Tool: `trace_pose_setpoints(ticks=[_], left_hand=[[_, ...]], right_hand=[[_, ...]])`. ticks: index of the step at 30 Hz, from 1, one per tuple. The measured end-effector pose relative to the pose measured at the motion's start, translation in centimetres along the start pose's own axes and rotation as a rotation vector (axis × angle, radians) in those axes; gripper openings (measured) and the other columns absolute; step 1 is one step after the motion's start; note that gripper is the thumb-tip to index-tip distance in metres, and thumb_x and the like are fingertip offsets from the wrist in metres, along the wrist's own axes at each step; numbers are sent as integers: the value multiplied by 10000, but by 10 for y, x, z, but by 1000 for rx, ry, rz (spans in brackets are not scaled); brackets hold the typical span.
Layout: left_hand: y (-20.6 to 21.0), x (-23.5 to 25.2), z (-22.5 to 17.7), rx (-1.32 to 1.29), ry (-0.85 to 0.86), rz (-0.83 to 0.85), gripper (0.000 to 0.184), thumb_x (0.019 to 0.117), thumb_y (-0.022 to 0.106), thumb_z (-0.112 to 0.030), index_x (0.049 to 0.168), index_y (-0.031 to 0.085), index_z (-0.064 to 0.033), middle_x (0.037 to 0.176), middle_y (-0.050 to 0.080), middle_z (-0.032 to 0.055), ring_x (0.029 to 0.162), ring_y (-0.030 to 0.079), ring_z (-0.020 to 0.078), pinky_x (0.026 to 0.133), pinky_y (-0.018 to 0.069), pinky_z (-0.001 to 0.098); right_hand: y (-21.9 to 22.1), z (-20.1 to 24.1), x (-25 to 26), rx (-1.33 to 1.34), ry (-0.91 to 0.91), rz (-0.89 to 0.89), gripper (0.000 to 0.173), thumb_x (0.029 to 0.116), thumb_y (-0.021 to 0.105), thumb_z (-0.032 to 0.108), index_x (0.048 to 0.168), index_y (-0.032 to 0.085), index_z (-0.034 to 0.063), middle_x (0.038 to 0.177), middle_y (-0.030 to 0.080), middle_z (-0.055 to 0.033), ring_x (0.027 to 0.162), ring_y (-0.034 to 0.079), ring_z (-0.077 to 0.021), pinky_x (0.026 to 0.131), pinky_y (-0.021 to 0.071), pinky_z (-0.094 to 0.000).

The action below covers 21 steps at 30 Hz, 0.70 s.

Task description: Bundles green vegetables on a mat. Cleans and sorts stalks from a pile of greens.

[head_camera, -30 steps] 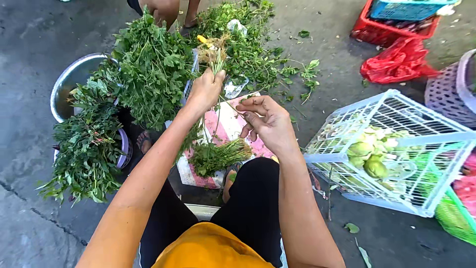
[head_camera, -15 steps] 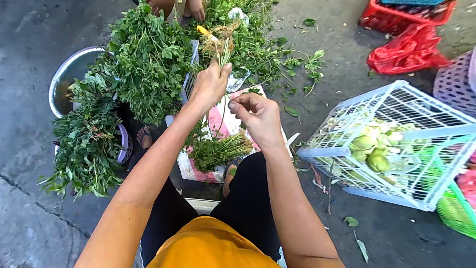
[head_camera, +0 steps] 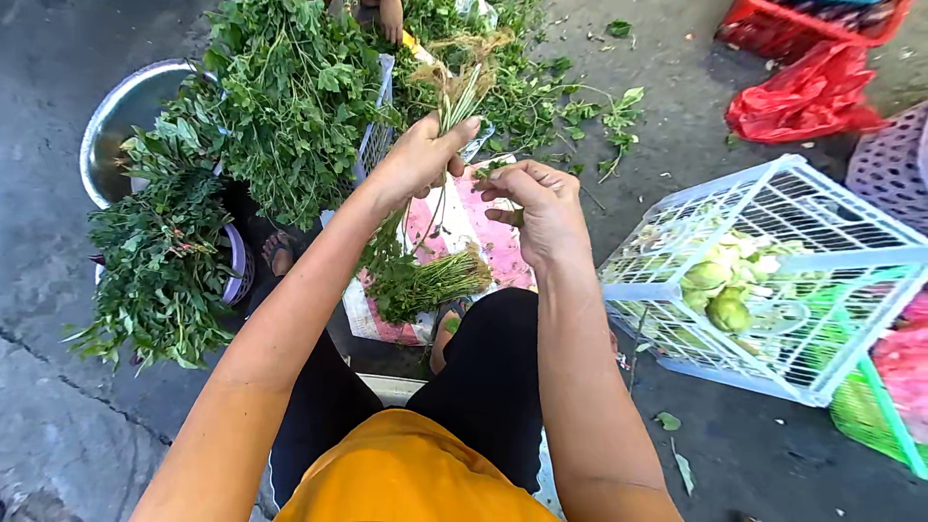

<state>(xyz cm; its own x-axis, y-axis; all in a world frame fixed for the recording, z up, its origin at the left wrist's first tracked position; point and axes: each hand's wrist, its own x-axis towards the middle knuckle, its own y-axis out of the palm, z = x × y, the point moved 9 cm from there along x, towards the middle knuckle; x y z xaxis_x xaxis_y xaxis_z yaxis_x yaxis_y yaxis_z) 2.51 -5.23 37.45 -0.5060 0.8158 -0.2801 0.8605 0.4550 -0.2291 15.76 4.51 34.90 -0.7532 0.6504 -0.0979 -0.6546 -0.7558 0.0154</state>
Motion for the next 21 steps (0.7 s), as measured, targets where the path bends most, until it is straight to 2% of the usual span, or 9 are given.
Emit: trace_pose_setpoints(ticks=[2, 5, 7, 9, 11, 13, 16, 18, 21], left_hand=[[3, 1, 3, -116, -34, 55, 321, 1100, 445, -407, 1088, 518, -95, 698, 602, 16, 445, 430, 50, 398, 319, 176], [4, 2, 7, -203, -68, 65, 307, 1104, 439, -387, 997, 495, -105, 608, 503, -10, 396, 360, 36, 361, 287, 167], [5, 3, 8, -249, -79, 57, 287, 1106, 434, -380, 1027, 500, -112, 597, 483, -16, 389, 340, 29, 352, 275, 161], [3, 4, 8, -259, -87, 37, 286, 1107, 427, -375, 1032, 501, -110, 603, 486, -15, 387, 342, 28, 349, 278, 158], [1, 4, 9, -256, -95, 11, 300, 1107, 425, -381, 1024, 502, -103, 606, 490, -6, 386, 346, 36, 348, 281, 161], [0, 5, 10, -257, -104, 0, 317, 1106, 422, -393, 1012, 494, -98, 614, 486, 1, 387, 355, 42, 350, 292, 165], [2, 4, 10, -258, -112, -4, 326, 1110, 406, -398, 1017, 488, -97, 613, 487, 2, 390, 357, 48, 354, 292, 169], [1, 5, 10, -239, -111, -23, 337, 1107, 407, -416, 1044, 503, -99, 623, 502, 7, 402, 365, 54, 362, 289, 174], [-6, 4, 9, -79, -78, -88, 400, 1107, 387, -448, 1232, 544, -102, 857, 614, 24, 594, 506, 83, 496, 381, 215]], right_hand=[[-3, -1, 3, 9, 48, 39, 182, 1033, 565, 183, 943, 703, 106, 927, 736, -12, 837, 694, -122, 689, 576, -286], [-2, 0, 5, -22, 6, 69, 143, 1043, 580, 190, 1004, 682, 98, 920, 728, -8, 798, 692, -110, 661, 579, -261], [1, 4, 3, -88, -121, 75, 102, 1026, 613, 153, 1068, 667, 78, 947, 736, -14, 788, 701, -100, 659, 586, -248], [7, 10, -3, -147, -246, 114, 168, 989, 622, 88, 1155, 620, 59, 1085, 714, -45, 882, 711, -123, 714, 606, -275], [13, 14, -12, -191, -328, 158, 166, 969, 576, 63, 1122, 638, 49, 1226, 674, -79, 1023, 692, -156, 805, 608, -326], [20, 14, -24, -252, -355, 211, 183, 971, 529, 99, 1050, 692, 75, 1292, 667, -61, 1086, 675, -133, 814, 595, -304], [27, 12, -32, -318, -337, 208, 253, 1001, 629, 282, 1143, 727, 97, 1246, 686, -22, 1056, 670, -96, 823, 581, -276], [29, 12, -33, -363, -350, 177, 186, 986, 671, 269, 1021, 748, 103, 1257, 686, -38, 1146, 656, -109, 884, 575, -293], [26, 13, -31, -360, -329, 164, 164, 1011, 624, 239, 1013, 710, 99, 1252, 673, -31, 1027, 676, -78, 793, 584, -257]])
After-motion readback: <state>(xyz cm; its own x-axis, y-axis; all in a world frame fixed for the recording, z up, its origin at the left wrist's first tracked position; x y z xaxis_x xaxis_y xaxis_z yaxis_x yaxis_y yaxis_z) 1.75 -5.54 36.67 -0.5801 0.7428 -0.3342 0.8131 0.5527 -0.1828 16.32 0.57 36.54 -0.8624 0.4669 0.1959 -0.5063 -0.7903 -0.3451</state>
